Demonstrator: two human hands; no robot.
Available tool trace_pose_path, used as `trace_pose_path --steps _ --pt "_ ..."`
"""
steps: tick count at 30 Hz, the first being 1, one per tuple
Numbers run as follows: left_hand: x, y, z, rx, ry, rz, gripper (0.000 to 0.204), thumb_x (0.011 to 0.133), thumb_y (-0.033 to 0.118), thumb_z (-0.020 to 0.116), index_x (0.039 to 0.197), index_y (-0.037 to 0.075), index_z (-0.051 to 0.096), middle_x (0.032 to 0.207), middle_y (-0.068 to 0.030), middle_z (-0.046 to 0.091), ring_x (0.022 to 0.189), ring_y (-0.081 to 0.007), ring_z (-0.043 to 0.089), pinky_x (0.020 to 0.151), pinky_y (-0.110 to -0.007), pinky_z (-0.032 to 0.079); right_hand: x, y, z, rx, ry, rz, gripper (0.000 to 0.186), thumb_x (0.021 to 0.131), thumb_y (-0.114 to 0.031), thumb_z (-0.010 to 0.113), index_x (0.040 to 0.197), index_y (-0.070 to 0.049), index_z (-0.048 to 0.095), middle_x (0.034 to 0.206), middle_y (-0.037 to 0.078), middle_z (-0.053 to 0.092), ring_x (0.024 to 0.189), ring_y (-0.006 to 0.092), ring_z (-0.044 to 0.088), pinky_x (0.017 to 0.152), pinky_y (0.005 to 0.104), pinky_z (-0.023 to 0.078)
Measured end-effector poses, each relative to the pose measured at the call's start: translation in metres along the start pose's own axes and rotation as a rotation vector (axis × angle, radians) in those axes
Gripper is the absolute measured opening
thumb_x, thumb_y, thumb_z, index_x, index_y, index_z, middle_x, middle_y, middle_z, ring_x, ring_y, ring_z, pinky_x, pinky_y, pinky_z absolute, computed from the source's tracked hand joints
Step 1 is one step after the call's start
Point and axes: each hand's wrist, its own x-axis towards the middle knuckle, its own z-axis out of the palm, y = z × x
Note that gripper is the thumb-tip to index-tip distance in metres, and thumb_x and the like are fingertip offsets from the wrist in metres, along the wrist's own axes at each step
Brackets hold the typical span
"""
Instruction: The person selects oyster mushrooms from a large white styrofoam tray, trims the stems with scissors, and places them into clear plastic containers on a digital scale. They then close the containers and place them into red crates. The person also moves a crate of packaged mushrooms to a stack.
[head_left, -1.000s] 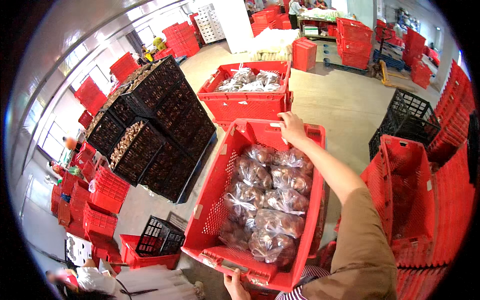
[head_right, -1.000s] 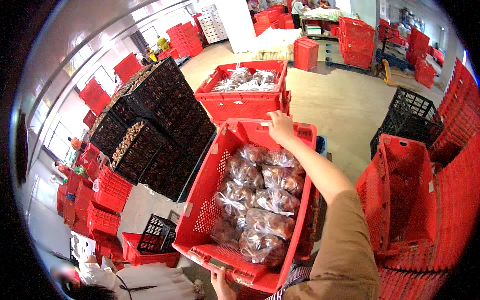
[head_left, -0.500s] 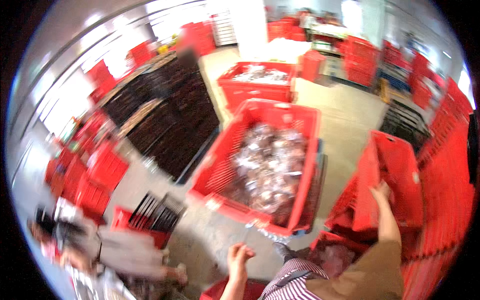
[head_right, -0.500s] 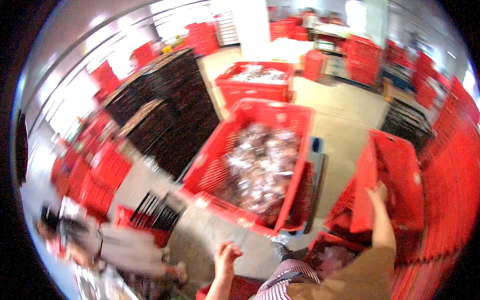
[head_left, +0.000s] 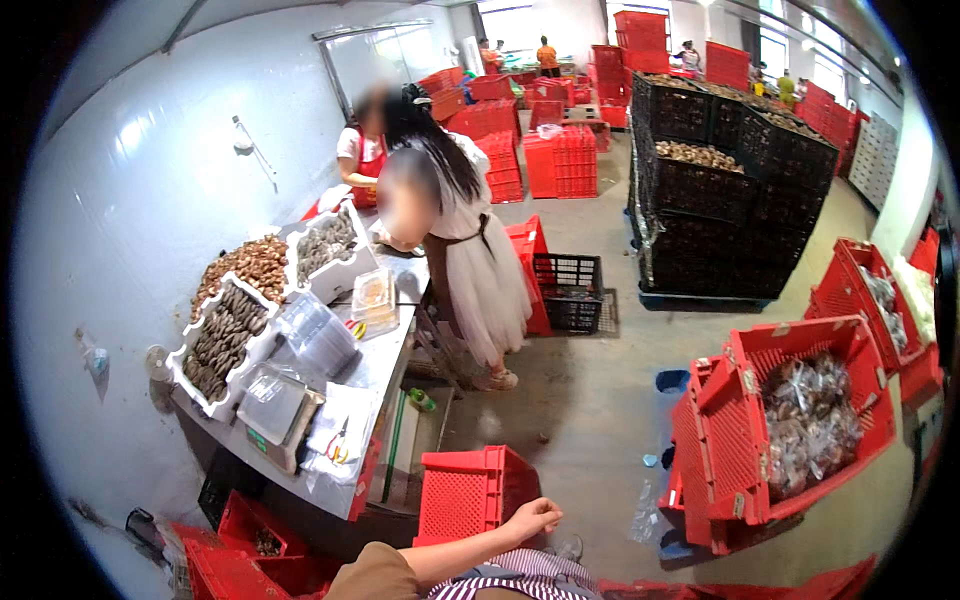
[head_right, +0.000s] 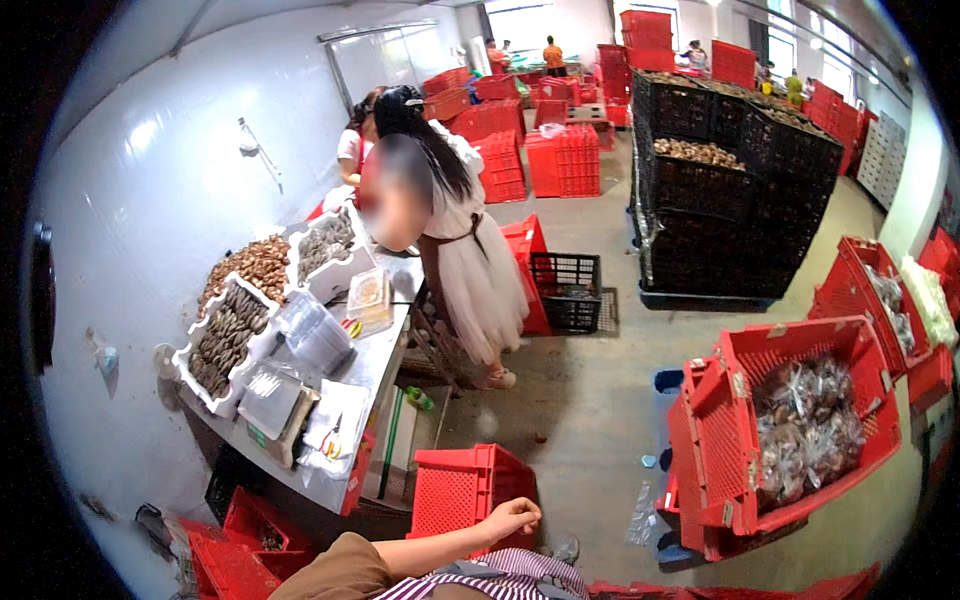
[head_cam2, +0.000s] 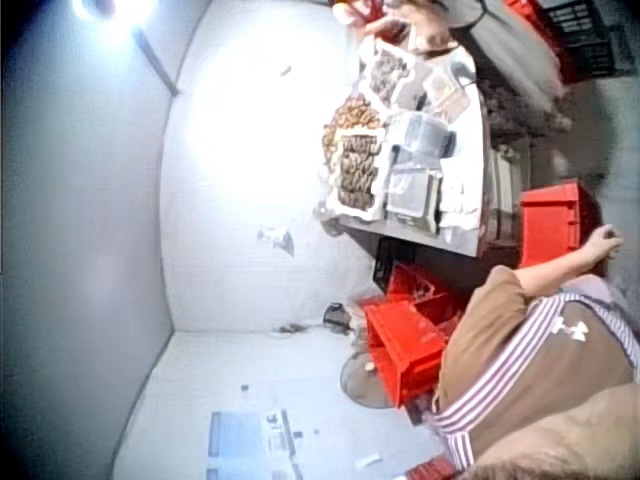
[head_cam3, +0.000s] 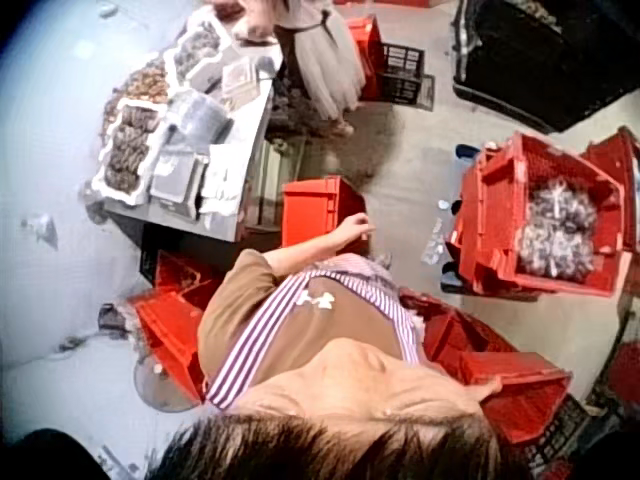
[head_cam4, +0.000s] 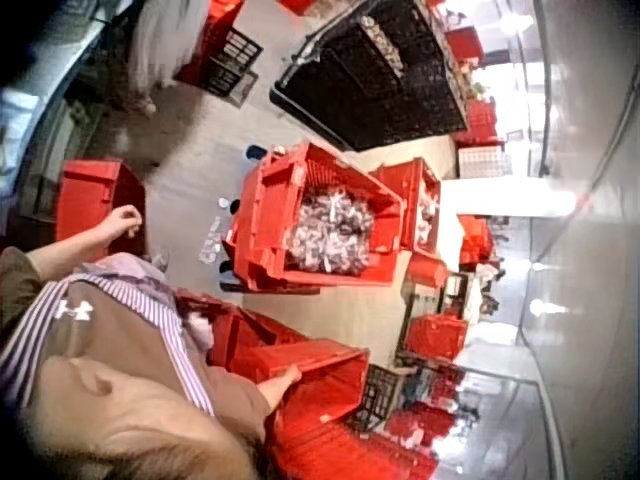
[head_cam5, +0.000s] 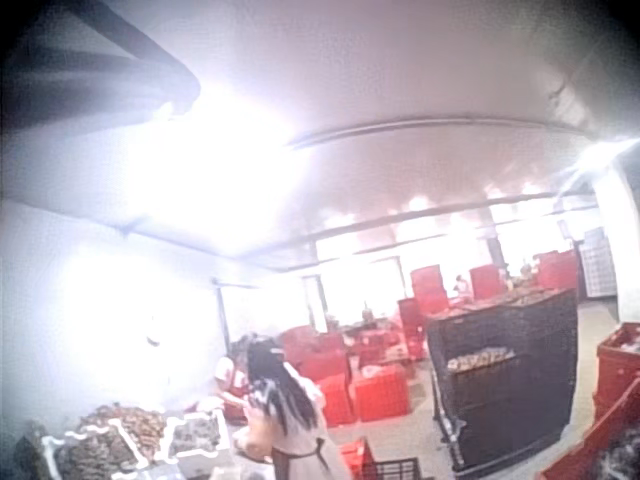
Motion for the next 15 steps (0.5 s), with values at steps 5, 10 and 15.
trace_pose_path --steps 5,10,15 --pt "-0.014 -0.023 -0.028 0.059 0.087 -0.112 0.018 0.095 0.019 0.064 0.1 0.002 0.06 0.081 -0.0024 0.062 0.066 -0.0088 0.056 0.062 -0.023 0.048 -0.02 -0.007 0.048 -0.042 -0.139 0.011 0.038 0.087 -0.019 0.059 0.121 -0.001 0.061 0.111 0.015 0.067 0.098 0.0314 0.066 0.084 0.0432 0.053" --pt "-0.022 -0.036 -0.036 -0.012 0.04 -0.106 0.016 0.094 0.015 0.063 0.101 0.001 0.061 0.08 -0.0039 0.061 0.065 -0.0101 0.056 0.059 -0.023 0.048 -0.05 -0.004 0.074 -0.058 -0.197 0.021 0.037 0.087 -0.018 0.059 0.12 -0.001 0.062 0.11 0.014 0.068 0.096 0.0304 0.066 0.084 0.0422 0.053" --pt "-0.027 -0.064 -0.063 -0.019 -0.069 -0.105 0.017 0.093 0.017 0.064 0.099 0.002 0.061 0.078 -0.0034 0.062 0.065 -0.0108 0.057 0.058 -0.024 0.048 -0.102 0.017 0.099 -0.06 -0.21 0.033 0.036 0.087 -0.017 0.059 0.119 -0.001 0.063 0.109 0.014 0.068 0.095 0.0295 0.066 0.084 0.0412 0.053"
